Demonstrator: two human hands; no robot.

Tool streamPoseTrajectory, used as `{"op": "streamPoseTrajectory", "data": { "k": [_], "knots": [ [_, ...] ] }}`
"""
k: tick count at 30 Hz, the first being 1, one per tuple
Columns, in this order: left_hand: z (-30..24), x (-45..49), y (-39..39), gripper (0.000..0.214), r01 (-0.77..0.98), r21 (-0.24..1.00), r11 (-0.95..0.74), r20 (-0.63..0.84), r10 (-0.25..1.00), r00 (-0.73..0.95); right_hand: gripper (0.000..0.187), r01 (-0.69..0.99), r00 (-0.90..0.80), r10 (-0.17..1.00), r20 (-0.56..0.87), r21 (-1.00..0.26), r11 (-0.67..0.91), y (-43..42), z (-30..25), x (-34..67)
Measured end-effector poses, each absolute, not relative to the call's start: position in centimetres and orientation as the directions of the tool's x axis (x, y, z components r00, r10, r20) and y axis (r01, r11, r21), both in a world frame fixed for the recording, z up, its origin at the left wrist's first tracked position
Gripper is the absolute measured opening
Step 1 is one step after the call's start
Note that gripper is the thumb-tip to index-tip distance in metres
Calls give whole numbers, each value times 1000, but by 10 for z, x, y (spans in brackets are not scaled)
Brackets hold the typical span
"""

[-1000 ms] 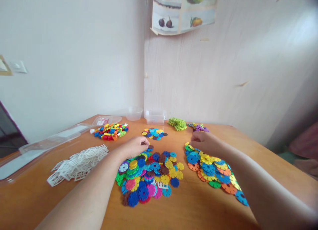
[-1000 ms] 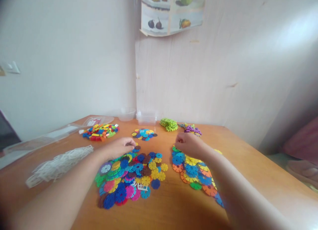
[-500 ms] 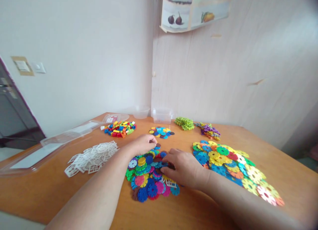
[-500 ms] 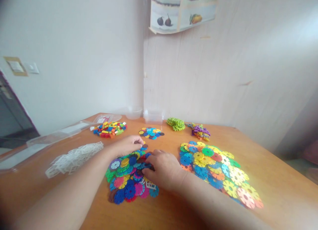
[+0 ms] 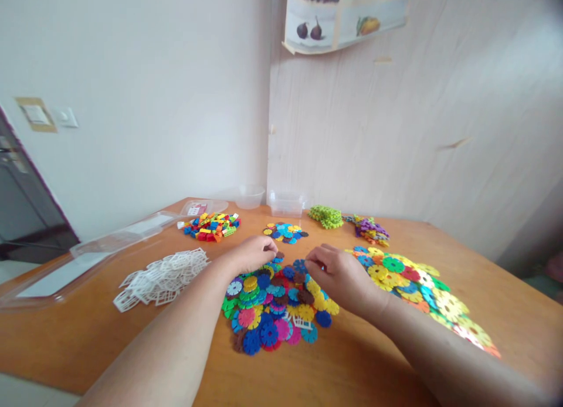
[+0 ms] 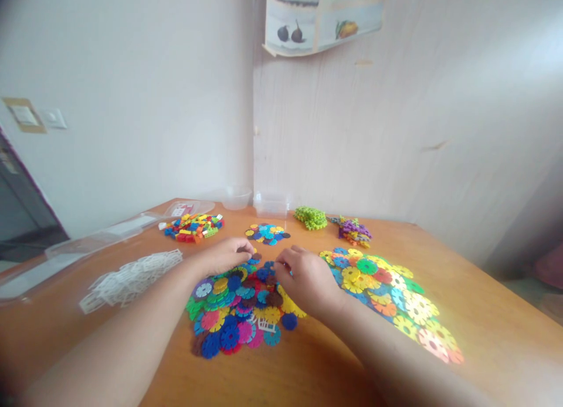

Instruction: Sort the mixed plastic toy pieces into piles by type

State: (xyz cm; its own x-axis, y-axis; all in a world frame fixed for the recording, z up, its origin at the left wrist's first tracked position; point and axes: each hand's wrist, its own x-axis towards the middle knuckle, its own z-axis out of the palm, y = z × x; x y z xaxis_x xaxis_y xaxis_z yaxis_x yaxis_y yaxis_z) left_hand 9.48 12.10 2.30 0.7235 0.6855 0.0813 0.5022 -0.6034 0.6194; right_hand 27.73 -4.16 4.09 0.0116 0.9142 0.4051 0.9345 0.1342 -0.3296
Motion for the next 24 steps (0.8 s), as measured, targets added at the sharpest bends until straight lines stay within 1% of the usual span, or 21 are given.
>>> {"op": "streamPoseTrajectory", "data": {
  "k": [5,11,14,18,21,24],
  "knots": [
    [24,96,120,28,493,645,-584,84,696,713,22,902,167,857,487,-426,67,-44,61,303],
    [27,97,118,28,483,660,-575,99,704,703,28,862,352,805,477,-501,-80,-58,85,342],
    [27,98,118,30,470,678,-566,95,701,707,30,801,458,780,426,-579,-154,-71,86,368],
    [25,100,119,31,476,683,-553,92,712,696,28,688,587,747,312,-678,-258,-87,70,404],
    [23,101,120,30,472,678,-563,102,708,699,27,654,616,752,232,-682,-326,-93,58,424],
    [21,102,120,27,482,645,-593,121,702,702,24,634,626,761,171,-679,-369,-97,55,435]
  ]
}}
